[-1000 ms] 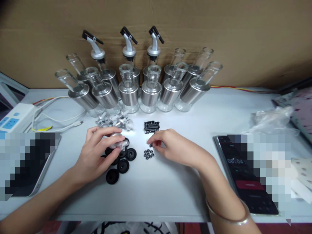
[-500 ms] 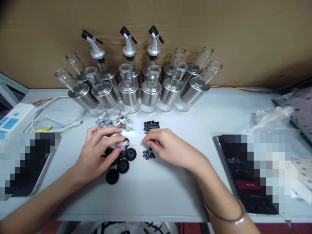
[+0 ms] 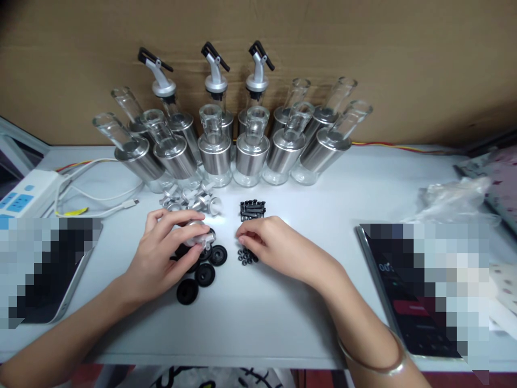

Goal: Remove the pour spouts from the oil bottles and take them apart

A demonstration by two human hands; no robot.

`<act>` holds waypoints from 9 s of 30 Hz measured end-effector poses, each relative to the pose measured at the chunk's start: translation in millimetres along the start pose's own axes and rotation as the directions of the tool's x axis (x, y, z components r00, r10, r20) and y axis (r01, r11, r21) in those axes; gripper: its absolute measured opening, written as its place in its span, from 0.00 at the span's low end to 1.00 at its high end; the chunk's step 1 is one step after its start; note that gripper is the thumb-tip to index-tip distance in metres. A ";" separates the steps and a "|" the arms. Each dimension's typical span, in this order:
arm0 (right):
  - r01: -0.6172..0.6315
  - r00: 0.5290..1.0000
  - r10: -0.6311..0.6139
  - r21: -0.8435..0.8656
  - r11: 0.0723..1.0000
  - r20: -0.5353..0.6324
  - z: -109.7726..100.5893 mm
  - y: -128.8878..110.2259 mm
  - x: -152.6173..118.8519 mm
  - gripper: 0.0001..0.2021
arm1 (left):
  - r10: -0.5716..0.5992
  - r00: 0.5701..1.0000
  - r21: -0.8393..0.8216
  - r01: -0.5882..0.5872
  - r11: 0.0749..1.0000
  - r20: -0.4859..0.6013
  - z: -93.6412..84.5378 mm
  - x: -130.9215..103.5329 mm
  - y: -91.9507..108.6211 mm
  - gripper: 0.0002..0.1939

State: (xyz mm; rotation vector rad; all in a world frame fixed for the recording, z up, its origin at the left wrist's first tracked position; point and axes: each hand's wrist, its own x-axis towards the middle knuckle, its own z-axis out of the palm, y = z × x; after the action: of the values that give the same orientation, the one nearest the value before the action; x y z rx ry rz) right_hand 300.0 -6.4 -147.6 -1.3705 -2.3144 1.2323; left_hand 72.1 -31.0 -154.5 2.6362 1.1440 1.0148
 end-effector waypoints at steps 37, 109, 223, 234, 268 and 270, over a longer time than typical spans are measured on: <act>-0.031 0.999 0.033 -0.056 0.998 0.030 -2.1 3.2 -2.3 0.11 | 0.001 1.000 -0.007 -0.001 1.000 0.005 0.7 -1.5 -0.7 0.08; -0.126 0.980 0.122 0.015 0.992 0.155 -3.6 -2.0 -7.1 0.16 | 0.002 1.000 0.004 -0.002 1.000 0.013 -0.3 -0.2 0.5 0.08; 0.010 0.981 0.022 -0.164 0.986 0.192 1.4 2.3 -13.3 0.14 | -0.023 0.996 -0.074 0.029 0.997 0.088 3.9 -1.3 -1.9 0.09; -0.044 0.981 0.083 -0.216 0.975 0.177 -0.8 0.0 -15.6 0.16 | -0.029 0.995 -0.075 0.036 0.997 0.091 2.7 -1.3 -1.7 0.09; -0.001 0.990 0.021 -0.145 0.989 0.136 1.4 1.2 -12.5 0.12 | -0.020 0.997 -0.073 0.026 0.997 0.080 3.7 -2.7 -2.5 0.09; 0.019 0.993 -0.003 -0.135 0.991 0.114 1.1 -1.4 -11.9 0.11 | -0.025 0.996 -0.072 0.031 0.997 0.084 3.7 -2.7 -2.0 0.08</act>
State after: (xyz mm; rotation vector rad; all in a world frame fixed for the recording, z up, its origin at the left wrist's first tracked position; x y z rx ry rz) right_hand 305.2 -16.8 -144.4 -1.3598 -2.5223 1.1994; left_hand 71.8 -30.8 -159.5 2.5719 1.1011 0.9150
